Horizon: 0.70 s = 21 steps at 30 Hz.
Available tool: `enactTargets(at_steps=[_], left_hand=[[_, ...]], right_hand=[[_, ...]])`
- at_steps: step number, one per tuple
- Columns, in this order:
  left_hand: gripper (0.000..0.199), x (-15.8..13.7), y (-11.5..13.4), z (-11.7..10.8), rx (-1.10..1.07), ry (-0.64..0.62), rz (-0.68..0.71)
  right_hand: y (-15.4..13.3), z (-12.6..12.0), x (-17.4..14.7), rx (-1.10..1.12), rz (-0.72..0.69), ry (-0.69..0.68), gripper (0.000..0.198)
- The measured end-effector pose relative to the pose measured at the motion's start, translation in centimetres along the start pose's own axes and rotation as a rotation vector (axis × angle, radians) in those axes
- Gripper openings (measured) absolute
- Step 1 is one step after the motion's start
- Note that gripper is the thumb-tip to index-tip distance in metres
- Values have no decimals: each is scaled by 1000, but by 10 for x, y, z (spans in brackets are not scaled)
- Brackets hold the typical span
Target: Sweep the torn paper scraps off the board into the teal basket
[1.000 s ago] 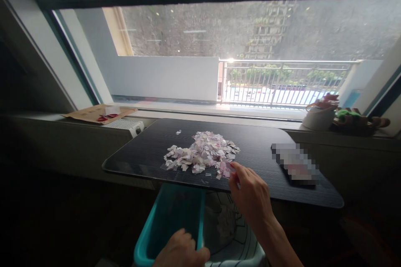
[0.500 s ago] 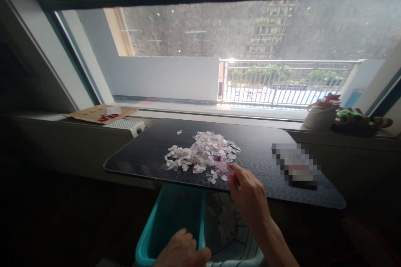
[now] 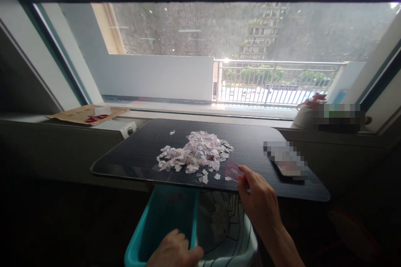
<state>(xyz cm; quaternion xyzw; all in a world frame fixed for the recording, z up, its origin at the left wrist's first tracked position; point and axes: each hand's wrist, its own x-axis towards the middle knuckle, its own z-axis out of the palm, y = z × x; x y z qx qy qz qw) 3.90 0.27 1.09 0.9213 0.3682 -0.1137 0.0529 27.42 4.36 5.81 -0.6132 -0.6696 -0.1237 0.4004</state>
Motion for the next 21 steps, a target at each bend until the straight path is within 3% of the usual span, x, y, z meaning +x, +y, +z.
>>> enactTargets(at_steps=[10, 17, 21], left_hand=[[13, -1, 0, -7, -10, -32, -7], [11, -1, 0, -11, -11, -30, -14], [12, -1, 0, -9, 3, -25, -17]], right_hand=[[5, -10, -12, 73, 91, -37, 32], [4, -10, -15, 175, 145, -136, 30], [5, -14, -16, 166, 160, -97, 31]])
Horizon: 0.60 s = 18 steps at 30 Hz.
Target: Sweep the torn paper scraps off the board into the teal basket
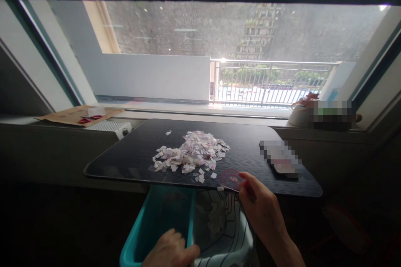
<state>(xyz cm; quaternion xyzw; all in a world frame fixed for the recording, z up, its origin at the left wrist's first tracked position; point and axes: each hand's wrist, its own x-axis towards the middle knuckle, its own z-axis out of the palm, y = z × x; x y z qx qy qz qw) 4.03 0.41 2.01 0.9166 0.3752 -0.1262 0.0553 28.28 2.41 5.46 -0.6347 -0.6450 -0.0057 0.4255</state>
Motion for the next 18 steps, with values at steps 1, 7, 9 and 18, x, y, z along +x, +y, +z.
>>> enactTargets(at_steps=[1, 7, 9, 18], left_hand=[[12, 0, 0, 0, 1, 4, 0], [13, -1, 0, 4, -3, -12, 17], [12, -2, 0, 4, -10, 1, 17], [9, -2, 1, 1, -10, 34, 19]], right_hand=[[0, -1, 0, -5, 7, 14, 31], [-3, -1, 0, -2, -1, -14, 30], [-8, 3, 4, 16, 0, -8, 30], [-8, 14, 20, -7, 95, -38, 33]])
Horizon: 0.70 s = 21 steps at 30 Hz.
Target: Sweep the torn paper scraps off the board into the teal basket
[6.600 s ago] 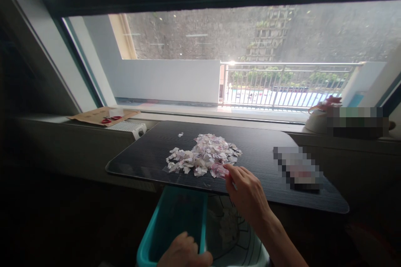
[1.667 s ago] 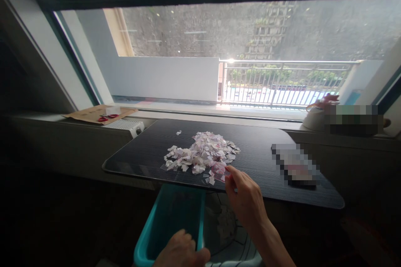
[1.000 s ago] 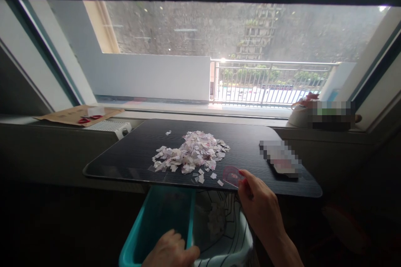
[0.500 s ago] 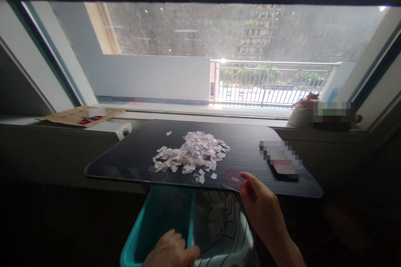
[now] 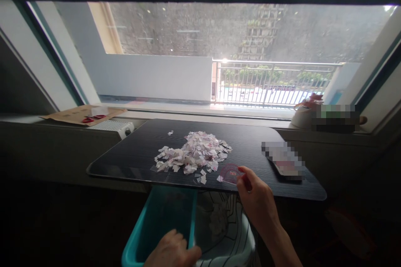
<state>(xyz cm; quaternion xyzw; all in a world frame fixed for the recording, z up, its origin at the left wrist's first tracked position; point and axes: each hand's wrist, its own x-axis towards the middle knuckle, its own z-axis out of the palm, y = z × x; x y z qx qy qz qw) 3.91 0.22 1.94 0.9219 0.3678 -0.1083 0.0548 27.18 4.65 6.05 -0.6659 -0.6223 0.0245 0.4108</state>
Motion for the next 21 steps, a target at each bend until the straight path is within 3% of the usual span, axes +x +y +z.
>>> enactTargets(at_steps=[11, 16, 21], left_hand=[[12, 0, 0, -3, 6, -38, -4], [13, 0, 0, -6, 10, -81, -14], [12, -1, -5, -4, 41, -69, 16]], right_hand=[[16, -9, 1, -16, 176, 85, 39], [14, -7, -3, 46, 146, 17, 38], [16, -7, 7, 26, 142, 45, 40]])
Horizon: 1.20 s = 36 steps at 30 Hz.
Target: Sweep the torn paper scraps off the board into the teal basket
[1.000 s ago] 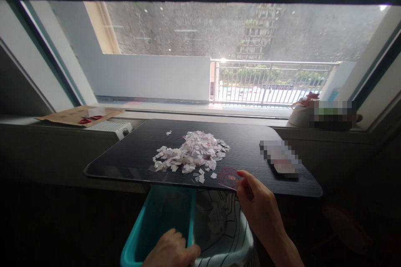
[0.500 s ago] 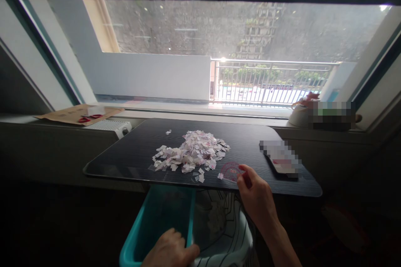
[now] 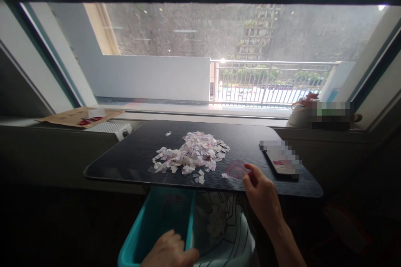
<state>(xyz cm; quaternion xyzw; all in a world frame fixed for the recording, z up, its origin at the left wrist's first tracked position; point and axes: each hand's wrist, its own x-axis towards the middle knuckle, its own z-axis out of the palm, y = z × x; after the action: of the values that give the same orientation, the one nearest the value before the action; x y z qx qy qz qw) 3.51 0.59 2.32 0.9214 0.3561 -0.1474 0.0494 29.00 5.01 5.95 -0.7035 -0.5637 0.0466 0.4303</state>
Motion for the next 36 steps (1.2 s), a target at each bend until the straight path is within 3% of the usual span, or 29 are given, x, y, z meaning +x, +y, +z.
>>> enactTargets(at_steps=[5, 9, 12, 15, 18, 22, 25, 27, 30, 36], left_hand=[[17, -8, -7, -5, -30, 33, 27], [55, -13, -8, -11, -6, 17, -61], [67, -17, -9, -15, -11, 114, -41], [78, -21, -12, -26, -40, 50, -57], [64, -24, -15, -43, -136, 73, -121], [13, -6, -17, -68, -254, 472, -122], [13, 26, -18, -86, -233, 667, -72], [9, 49, -18, -95, -190, 683, -6], [20, 72, -19, -100, -137, 627, 26], [18, 68, -25, -90, -99, 579, 44]], right_hand=[[0, -4, 7, -22, 7, -19, 40], [0, -3, 7, 2, -33, -40, 39], [1, -2, 7, -8, -26, -27, 38], [4, -2, 6, 12, -22, -55, 39], [4, -3, 5, 32, -20, -62, 39], [2, -5, 10, 43, 0, -26, 40], [6, -3, 21, 26, 28, 25, 42], [11, 2, 27, 40, 38, 5, 43], [19, 9, 31, 74, 64, -44, 44], [18, 13, 26, 26, 96, -47, 42]])
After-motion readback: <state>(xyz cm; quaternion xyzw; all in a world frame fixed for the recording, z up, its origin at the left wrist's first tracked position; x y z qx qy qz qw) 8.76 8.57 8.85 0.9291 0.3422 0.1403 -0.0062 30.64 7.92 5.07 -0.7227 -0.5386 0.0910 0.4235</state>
